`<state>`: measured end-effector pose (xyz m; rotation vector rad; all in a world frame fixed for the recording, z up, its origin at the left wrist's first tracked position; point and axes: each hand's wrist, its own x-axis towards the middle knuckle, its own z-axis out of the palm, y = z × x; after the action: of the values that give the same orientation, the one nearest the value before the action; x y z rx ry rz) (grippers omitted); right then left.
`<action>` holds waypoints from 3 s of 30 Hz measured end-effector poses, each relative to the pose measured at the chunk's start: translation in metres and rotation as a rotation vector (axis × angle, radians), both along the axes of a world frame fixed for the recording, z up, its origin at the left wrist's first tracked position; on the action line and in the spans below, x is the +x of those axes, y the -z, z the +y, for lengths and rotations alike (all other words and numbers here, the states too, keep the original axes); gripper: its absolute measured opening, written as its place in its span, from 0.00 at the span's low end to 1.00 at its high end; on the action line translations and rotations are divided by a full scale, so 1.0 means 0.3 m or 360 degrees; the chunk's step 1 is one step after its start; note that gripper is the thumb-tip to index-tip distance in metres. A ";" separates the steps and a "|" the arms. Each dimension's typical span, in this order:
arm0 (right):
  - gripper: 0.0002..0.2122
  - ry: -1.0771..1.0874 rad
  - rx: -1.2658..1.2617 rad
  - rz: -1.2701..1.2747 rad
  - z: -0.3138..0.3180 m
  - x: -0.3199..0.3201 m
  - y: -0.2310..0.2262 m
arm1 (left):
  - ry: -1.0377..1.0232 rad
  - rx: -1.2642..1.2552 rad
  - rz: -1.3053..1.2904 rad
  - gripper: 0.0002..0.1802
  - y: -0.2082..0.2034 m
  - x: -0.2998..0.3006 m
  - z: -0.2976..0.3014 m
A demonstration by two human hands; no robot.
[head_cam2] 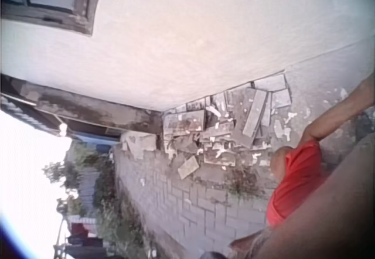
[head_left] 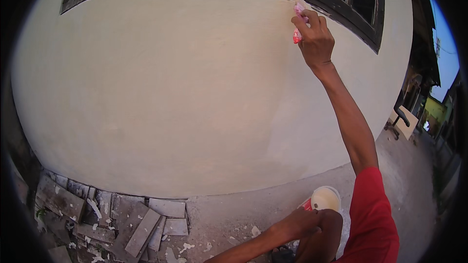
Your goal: The person paints an exterior wall using a paintbrush, repeatedly dipping the brush into a bucket of paint and brushing the paint onto the wall.
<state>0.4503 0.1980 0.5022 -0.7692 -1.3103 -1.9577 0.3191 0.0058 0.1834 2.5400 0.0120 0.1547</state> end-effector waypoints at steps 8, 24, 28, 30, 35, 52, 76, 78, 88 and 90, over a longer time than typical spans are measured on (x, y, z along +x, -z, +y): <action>0.19 -0.0148 -0.0188 0.0056 -0.088 0.007 0.062 | 0.0000 0.0004 -0.0023 0.28 -0.021 -0.014 0.007; 0.13 0.0017 -0.0028 0.0004 0.017 0.036 -0.005 | 0.0026 0.0023 -0.0033 0.29 0.020 0.009 0.004; 0.20 -0.0003 -0.0135 0.0124 -0.029 0.064 0.018 | 0.0030 0.0031 -0.0099 0.28 0.018 -0.004 0.004; 0.20 -0.0011 -0.0151 0.0134 -0.035 0.078 0.017 | -0.0001 0.0032 -0.0147 0.27 0.001 -0.014 -0.004; 0.19 -0.0113 -0.0172 0.0099 -0.052 0.063 0.027 | 0.0023 0.0028 -0.0110 0.26 -0.011 -0.010 -0.002; 0.11 -0.1865 -0.1284 0.1403 -0.087 0.190 -0.272 | 0.0023 -0.0024 -0.0045 0.29 -0.016 -0.013 0.010; 0.15 -0.2147 -0.1468 0.1444 -0.019 0.185 -0.135 | 0.0028 0.0055 0.0039 0.27 -0.035 -0.017 -0.004; 0.15 -0.2075 -0.1116 0.1549 -0.033 0.243 -0.099 | 0.0005 0.0018 -0.0021 0.28 -0.033 -0.026 -0.007; 0.10 -0.0704 -0.0575 0.0198 -0.013 0.009 0.144 | -0.0034 0.0022 -0.0043 0.28 -0.031 -0.019 -0.016; 0.11 -0.0582 -0.0794 0.0004 -0.005 -0.125 0.252 | -0.0063 0.0090 -0.0044 0.27 -0.027 -0.026 -0.013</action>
<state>0.4127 0.1966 0.4266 -0.6927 -1.8238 -1.3573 0.3114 0.0018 0.1916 2.5951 0.0478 0.2088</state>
